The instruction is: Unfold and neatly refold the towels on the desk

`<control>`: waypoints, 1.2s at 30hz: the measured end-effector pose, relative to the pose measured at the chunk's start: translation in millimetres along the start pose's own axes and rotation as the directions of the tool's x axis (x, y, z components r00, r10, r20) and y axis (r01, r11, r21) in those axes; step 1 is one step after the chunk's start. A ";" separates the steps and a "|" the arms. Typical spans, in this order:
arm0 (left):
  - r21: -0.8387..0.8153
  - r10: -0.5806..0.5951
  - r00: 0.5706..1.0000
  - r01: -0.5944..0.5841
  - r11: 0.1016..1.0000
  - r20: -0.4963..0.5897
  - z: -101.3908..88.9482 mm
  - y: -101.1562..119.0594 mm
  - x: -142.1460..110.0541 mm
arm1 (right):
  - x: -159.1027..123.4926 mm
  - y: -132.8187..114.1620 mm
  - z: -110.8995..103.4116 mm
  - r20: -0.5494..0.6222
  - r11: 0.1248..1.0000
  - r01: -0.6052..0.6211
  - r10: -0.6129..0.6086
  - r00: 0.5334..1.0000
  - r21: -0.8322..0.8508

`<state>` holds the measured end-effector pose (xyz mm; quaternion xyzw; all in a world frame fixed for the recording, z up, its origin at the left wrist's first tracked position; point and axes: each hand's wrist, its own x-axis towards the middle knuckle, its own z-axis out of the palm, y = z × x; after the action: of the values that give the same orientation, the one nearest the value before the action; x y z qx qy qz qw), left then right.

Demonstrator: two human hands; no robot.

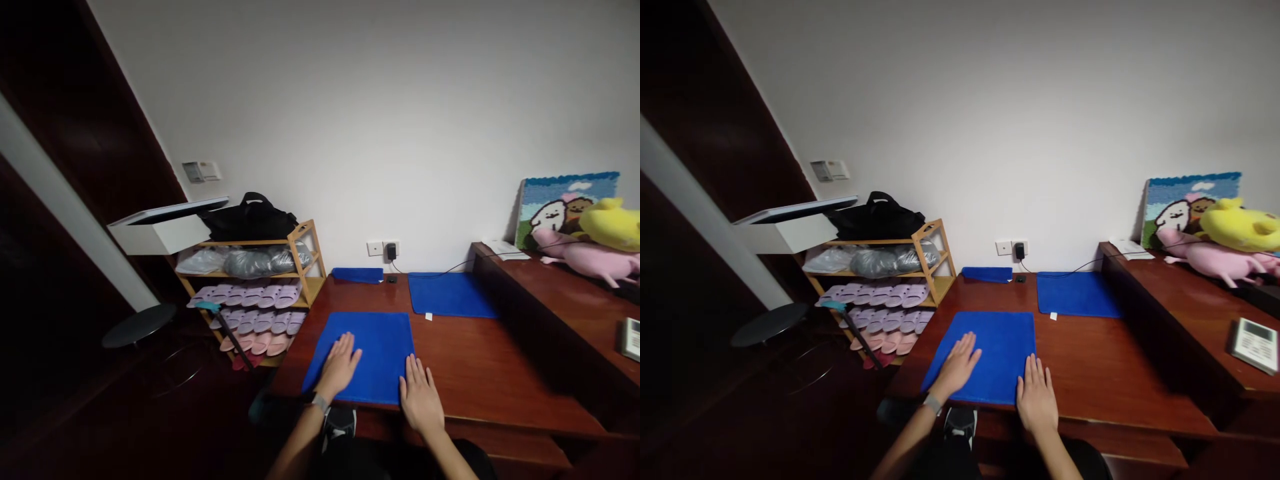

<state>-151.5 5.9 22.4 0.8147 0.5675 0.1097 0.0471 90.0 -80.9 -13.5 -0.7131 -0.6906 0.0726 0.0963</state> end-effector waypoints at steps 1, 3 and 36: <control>-0.025 0.092 0.996 -0.092 0.995 0.018 5.9 19.4 2.6 | -0.3 0.0 -0.3 -0.005 1.000 -0.002 0.002 1.000 0.003; -0.075 0.260 0.964 -0.255 0.964 0.063 19.2 52.7 4.5 | -0.7 0.2 -0.5 -0.017 1.000 0.004 -0.004 1.000 0.004; 0.112 -0.210 0.957 0.235 0.966 -0.199 32.2 -60.4 -68.2 | 69.6 7.4 -0.2 0.070 0.991 -0.074 0.082 0.994 -0.108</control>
<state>-221.9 -35.0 -29.5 0.7330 0.6638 0.1408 -0.0488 99.7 -11.5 -13.0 -0.7404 -0.6682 0.0663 0.0301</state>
